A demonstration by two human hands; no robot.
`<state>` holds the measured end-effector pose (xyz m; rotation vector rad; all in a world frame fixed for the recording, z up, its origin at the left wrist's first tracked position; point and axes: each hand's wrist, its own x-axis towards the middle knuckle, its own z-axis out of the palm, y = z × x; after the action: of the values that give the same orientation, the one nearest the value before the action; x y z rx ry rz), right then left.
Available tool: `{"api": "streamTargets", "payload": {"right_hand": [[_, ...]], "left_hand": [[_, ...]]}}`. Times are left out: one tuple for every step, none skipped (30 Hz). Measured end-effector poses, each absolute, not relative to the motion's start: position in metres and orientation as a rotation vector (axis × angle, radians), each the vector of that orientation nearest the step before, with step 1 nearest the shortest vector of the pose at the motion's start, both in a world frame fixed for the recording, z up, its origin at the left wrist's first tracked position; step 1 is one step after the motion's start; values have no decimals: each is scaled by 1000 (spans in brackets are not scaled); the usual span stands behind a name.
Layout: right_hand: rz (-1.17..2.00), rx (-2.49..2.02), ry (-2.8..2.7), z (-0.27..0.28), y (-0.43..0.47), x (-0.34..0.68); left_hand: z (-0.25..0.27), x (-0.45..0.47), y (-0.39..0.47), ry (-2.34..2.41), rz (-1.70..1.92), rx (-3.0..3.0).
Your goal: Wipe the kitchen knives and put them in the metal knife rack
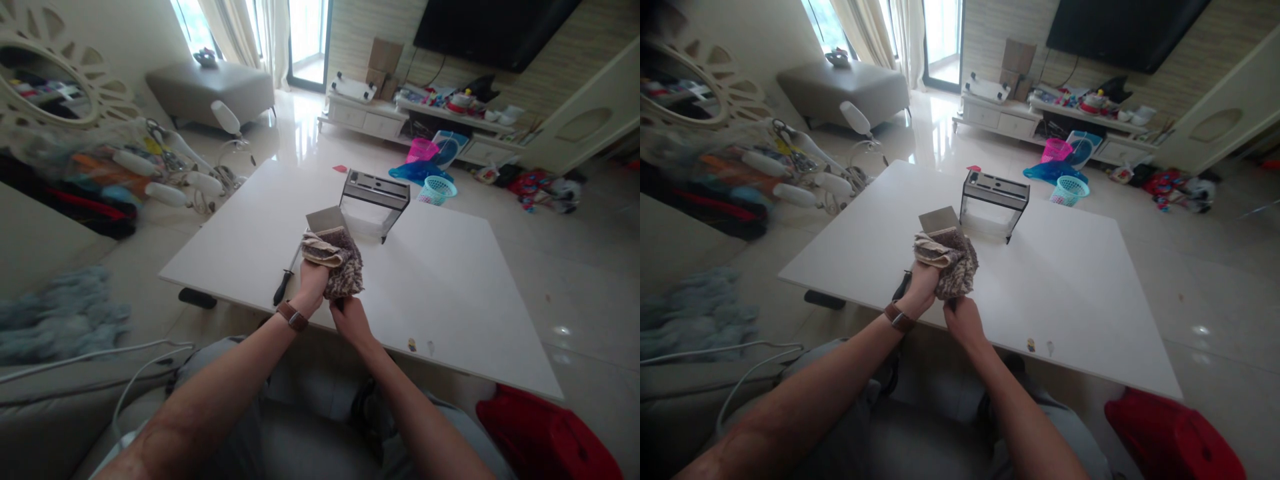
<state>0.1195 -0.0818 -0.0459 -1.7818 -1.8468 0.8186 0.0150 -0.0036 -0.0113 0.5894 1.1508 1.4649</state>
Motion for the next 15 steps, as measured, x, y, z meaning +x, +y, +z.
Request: {"api": "streamTargets", "payload": {"right_hand": [[836,-1767,-1840,-46,-82,120],[851,-1755,-1833,-47,-81,120],[860,-1749,-1825,-47,-81,121],[862,-1748,-1817,-47,-81,121],[862,-1745,-1813,-46,-81,122],[860,-1736,-1811,-46,-81,122],[859,-1723,-1810,-46,-81,122],[859,-1713,-1807,-46,-81,122],[859,-1708,-1800,-46,-81,122],[858,-1710,-1790,-46,-81,122],[861,-1713,-1779,-46,-81,121],[870,-1716,-1764,-46,-81,121],[885,-1716,-1746,-46,-81,122],[904,-1715,-1728,-46,-81,122],[915,-1716,-1712,-45,-81,122]], "left_hand": [[-11,16,-5,1162,1442,603],[-11,17,-6,1167,1425,608],[-11,17,-6,1170,1411,608],[-10,16,-6,1172,1398,607],[-9,15,-6,1173,1388,612],[-8,15,-5,1174,1381,621],[-7,14,-5,1175,1373,631],[-6,13,-5,1177,1366,639],[-6,13,-5,1178,1360,645],[-5,13,-5,1177,1353,650],[-5,13,-5,1175,1345,651],[-4,12,-4,1172,1339,648],[-3,12,-4,1163,1335,644],[-2,10,-3,1154,1336,639],[-1,9,-1,1147,1343,633]]}}
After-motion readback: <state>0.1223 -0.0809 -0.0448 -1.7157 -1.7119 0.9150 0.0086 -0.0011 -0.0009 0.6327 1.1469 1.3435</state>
